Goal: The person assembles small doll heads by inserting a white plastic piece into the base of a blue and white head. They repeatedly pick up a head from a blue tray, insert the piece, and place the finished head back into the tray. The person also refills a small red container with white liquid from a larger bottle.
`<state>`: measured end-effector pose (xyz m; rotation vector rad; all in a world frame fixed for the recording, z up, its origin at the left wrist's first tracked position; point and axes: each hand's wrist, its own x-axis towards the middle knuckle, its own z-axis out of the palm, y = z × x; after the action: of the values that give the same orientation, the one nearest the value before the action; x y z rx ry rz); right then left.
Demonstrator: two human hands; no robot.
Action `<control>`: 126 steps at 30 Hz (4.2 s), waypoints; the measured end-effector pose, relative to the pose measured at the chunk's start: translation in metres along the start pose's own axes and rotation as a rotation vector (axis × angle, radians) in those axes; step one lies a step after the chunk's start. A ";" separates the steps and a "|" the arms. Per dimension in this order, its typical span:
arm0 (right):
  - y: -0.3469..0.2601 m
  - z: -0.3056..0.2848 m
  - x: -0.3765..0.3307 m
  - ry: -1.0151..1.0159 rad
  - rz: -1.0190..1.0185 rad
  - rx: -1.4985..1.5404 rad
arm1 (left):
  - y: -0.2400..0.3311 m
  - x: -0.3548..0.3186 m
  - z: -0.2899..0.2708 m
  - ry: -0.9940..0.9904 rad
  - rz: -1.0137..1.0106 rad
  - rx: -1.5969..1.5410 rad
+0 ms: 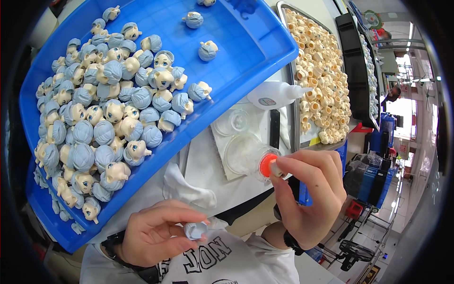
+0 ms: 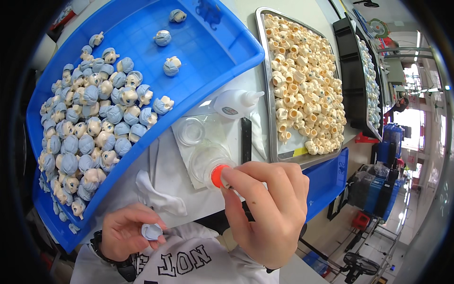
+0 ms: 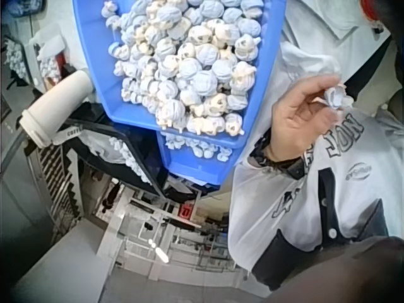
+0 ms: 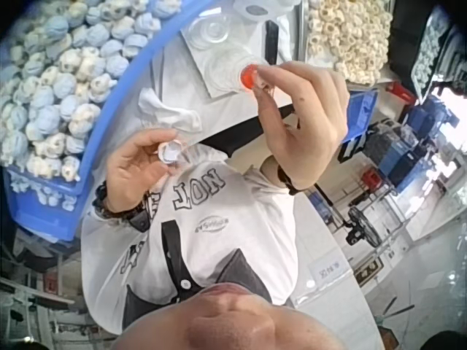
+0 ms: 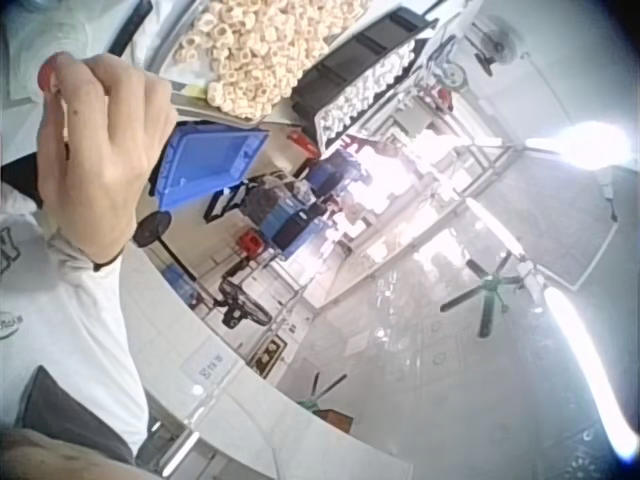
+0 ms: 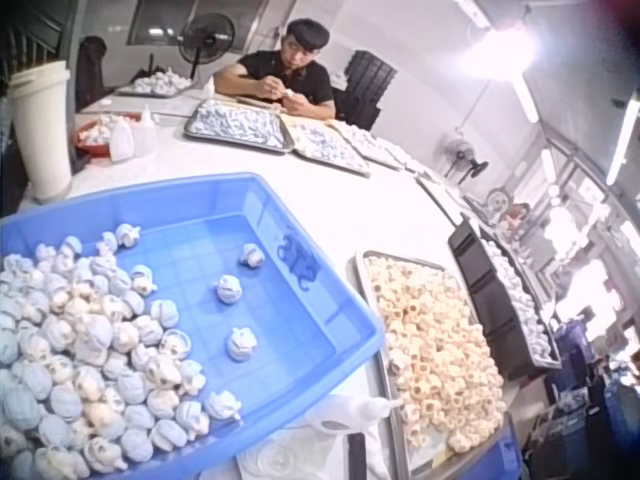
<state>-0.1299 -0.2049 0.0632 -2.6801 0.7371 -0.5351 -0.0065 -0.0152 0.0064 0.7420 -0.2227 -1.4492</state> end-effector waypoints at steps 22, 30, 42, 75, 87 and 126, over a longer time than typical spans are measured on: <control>-0.002 0.002 -0.005 0.047 0.068 0.023 | -0.005 -0.002 0.001 0.043 0.000 -0.079; -0.002 0.000 -0.015 0.134 0.126 0.132 | -0.007 -0.001 0.000 0.018 0.011 -0.058; -0.002 0.004 -0.018 0.206 0.016 0.218 | -0.009 0.000 -0.005 -0.044 0.049 -0.036; -0.034 0.043 -0.036 -0.027 -0.276 0.370 | -0.013 -0.004 -0.006 -0.007 0.044 -0.070; -0.039 0.043 -0.034 -0.011 -0.324 0.212 | -0.001 -0.002 0.001 0.055 -0.104 -0.125; -0.087 0.087 -0.103 -0.153 -0.359 0.903 | 0.082 -0.159 -0.085 0.760 0.195 1.657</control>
<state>-0.1379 -0.0606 -0.0080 -1.9482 -0.0641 -0.5598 0.0846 0.1585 0.0357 2.4152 -0.8853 -0.4202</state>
